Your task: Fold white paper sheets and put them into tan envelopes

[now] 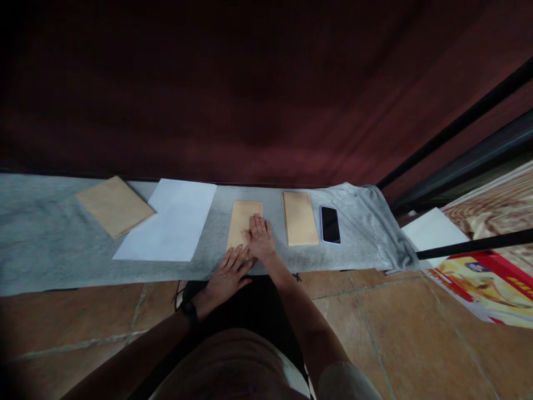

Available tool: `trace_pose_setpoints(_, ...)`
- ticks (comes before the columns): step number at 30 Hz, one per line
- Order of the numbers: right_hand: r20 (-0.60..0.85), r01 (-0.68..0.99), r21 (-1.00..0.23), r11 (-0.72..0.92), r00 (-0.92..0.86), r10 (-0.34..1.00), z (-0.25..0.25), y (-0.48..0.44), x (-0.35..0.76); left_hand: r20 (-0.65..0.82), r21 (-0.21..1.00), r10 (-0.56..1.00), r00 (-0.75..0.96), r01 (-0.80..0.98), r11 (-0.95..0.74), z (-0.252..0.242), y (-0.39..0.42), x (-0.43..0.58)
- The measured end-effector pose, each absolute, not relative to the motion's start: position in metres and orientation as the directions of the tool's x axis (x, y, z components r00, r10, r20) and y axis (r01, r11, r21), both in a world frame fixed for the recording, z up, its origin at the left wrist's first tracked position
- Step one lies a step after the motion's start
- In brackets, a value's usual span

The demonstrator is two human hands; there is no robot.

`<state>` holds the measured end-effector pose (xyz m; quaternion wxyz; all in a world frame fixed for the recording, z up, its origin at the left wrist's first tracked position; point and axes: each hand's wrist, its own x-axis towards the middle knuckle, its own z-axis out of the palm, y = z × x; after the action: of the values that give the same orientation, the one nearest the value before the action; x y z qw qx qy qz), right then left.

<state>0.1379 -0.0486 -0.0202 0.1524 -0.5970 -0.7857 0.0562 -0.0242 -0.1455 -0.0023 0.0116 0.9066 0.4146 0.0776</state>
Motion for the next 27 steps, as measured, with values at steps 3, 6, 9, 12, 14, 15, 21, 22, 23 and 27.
trace_pose_setpoints(3,0.187,0.926,-0.268,0.264,-0.219,0.958,-0.022,-0.072,0.140,0.112,0.074,0.752,0.649,0.749,-0.658,-0.001,-0.146,-0.023)
trace_pose_setpoints(6,0.190,0.939,-0.281,0.199,-0.148,0.971,-0.021,-0.087,0.143,0.091,0.061,0.747,0.659,0.745,-0.664,0.000,-0.145,-0.023)
trace_pose_setpoints(9,0.191,0.939,-0.300,0.169,-0.114,0.975,-0.018,-0.097,0.146,0.083,0.061,0.742,0.666,0.740,-0.670,-0.002,-0.144,-0.024)
trace_pose_setpoints(12,0.192,0.932,-0.312,0.183,-0.127,0.973,-0.015,-0.112,0.143,0.094,0.070,0.736,0.671,0.733,-0.677,-0.008,-0.145,-0.024)
trace_pose_setpoints(14,0.194,0.923,-0.316,0.219,-0.163,0.967,-0.014,-0.127,0.138,0.106,0.076,0.733,0.672,0.730,-0.680,-0.012,-0.145,-0.024)
trace_pose_setpoints(15,0.197,0.917,-0.319,0.242,-0.185,0.963,-0.014,-0.135,0.135,0.110,0.075,0.736,0.668,0.732,-0.677,-0.014,-0.145,-0.023)
trace_pose_setpoints(21,0.224,0.899,-0.314,0.304,-0.241,0.944,-0.018,-0.171,0.127,0.105,0.016,0.760,0.642,0.763,-0.647,-0.019,-0.148,-0.020)
trace_pose_setpoints(22,0.225,0.901,-0.311,0.304,-0.241,0.944,-0.018,-0.173,0.129,0.105,0.015,0.756,0.646,0.759,-0.651,-0.018,-0.148,-0.019)
trace_pose_setpoints(23,0.224,0.902,-0.306,0.304,-0.242,0.944,-0.019,-0.174,0.130,0.107,0.018,0.750,0.653,0.753,-0.658,-0.017,-0.149,-0.019)
trace_pose_setpoints(27,0.227,0.908,-0.279,0.311,-0.253,0.941,-0.019,-0.173,0.137,0.139,0.063,0.720,0.680,0.719,-0.692,-0.015,-0.151,-0.021)
